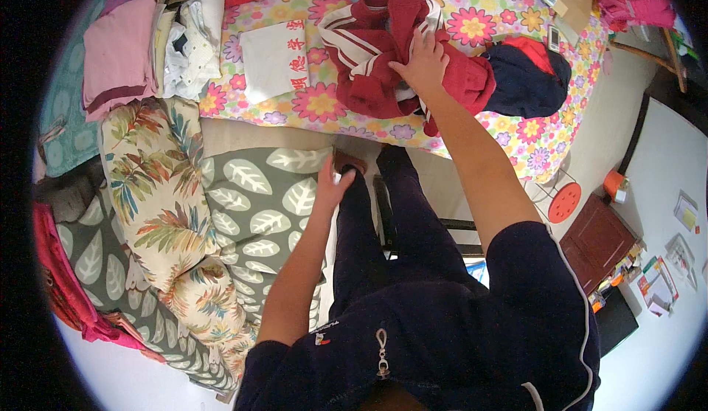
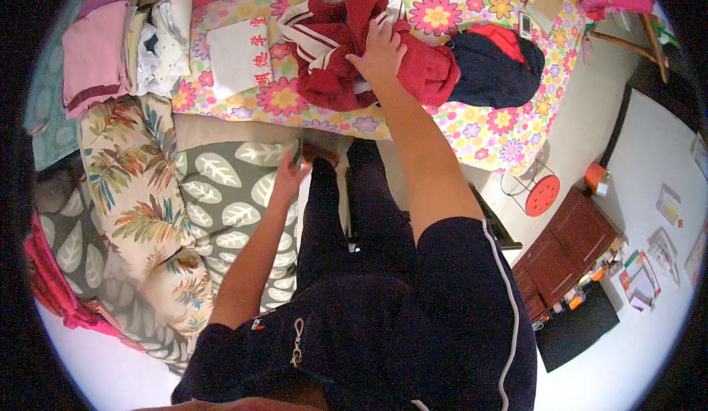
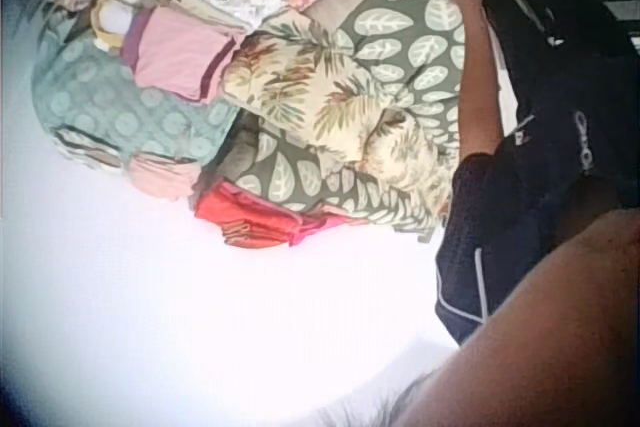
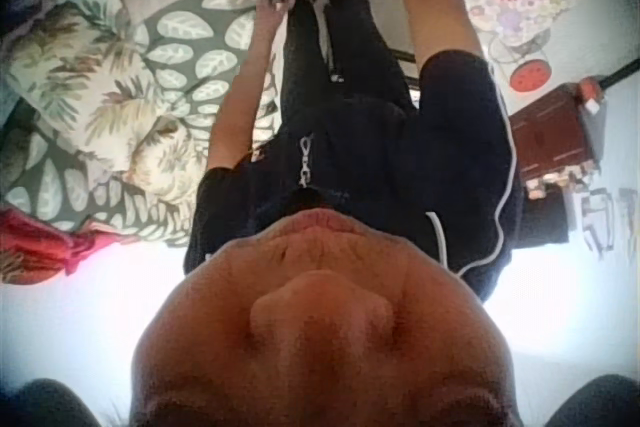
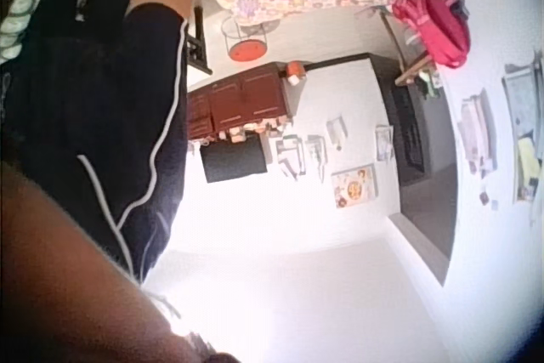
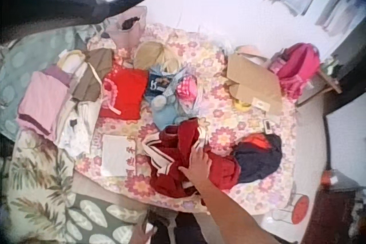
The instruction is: The person folds several pieces of clothing on a bed, including a pink and purple plaid shirt, a pink polo shirt, a red sweatshirt, and a red and navy jacket. The person smooths and folds each item by hand, placing the finished items in a neat pile on the bed.
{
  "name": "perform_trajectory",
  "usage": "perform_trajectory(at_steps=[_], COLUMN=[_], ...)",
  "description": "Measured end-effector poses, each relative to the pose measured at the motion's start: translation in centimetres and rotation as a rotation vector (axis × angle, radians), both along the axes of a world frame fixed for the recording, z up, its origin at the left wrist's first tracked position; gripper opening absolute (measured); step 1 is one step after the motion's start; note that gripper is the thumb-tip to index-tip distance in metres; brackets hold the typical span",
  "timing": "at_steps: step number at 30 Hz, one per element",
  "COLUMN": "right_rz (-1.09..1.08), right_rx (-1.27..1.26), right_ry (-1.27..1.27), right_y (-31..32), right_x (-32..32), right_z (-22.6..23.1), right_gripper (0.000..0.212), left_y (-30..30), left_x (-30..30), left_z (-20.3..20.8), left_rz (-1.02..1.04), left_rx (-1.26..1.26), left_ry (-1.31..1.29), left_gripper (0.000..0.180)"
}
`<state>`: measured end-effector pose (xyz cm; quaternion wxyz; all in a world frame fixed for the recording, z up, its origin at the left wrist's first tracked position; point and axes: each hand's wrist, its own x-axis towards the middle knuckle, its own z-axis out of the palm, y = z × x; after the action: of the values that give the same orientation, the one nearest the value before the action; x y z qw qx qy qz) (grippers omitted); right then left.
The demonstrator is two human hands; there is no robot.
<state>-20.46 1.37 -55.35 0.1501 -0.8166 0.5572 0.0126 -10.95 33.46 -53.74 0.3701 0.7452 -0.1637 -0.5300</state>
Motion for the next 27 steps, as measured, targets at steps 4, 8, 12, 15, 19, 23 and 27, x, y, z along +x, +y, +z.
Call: perform_trajectory(at_steps=[4, 8, 12, 15, 19, 23, 27], right_rz=[-0.068, -0.193, -0.670, -0.876, -1.014, -0.832, -0.181], right_rx=[0.034, 0.353, 1.037, 1.262, 1.231, 1.082, 0.947], right_ry=[0.083, -0.375, -1.163, -1.429, -1.366, -1.030, -0.472], right_y=[-2.2, -7.2, -10.6, -9.3, -6.7, -4.3, -1.8], right_x=[-0.1, -5.3, -14.3, -20.2, -26.8, -25.9, -23.1], right_z=[-1.6, -2.5, -0.7, 2.9, 2.9, 7.6, 13.0], right_gripper=[0.073, 0.051, 0.046, 0.046, 0.040, 0.049, 0.052], left_y=[-11.2, -18.4, -20.0, -19.1, -13.7, -5.5, 2.1], left_x=[1.8, 1.2, 0.3, 1.0, 3.7, 9.1, 11.4], left_z=[-3.5, -4.9, -6.9, -6.0, -5.1, 2.3, 12.4], left_rz=[-0.067, -0.102, -0.112, -0.216, 0.473, 0.356, 0.488], left_rx=[-0.093, -0.038, 0.003, 0.154, 0.067, -0.009, 0.014], left_ry=[-0.418, -0.513, -0.431, -0.406, 0.202, 0.199, 0.083], left_gripper=[0.090, 0.095, 0.073, 0.051, 0.039, 0.027, 0.034])
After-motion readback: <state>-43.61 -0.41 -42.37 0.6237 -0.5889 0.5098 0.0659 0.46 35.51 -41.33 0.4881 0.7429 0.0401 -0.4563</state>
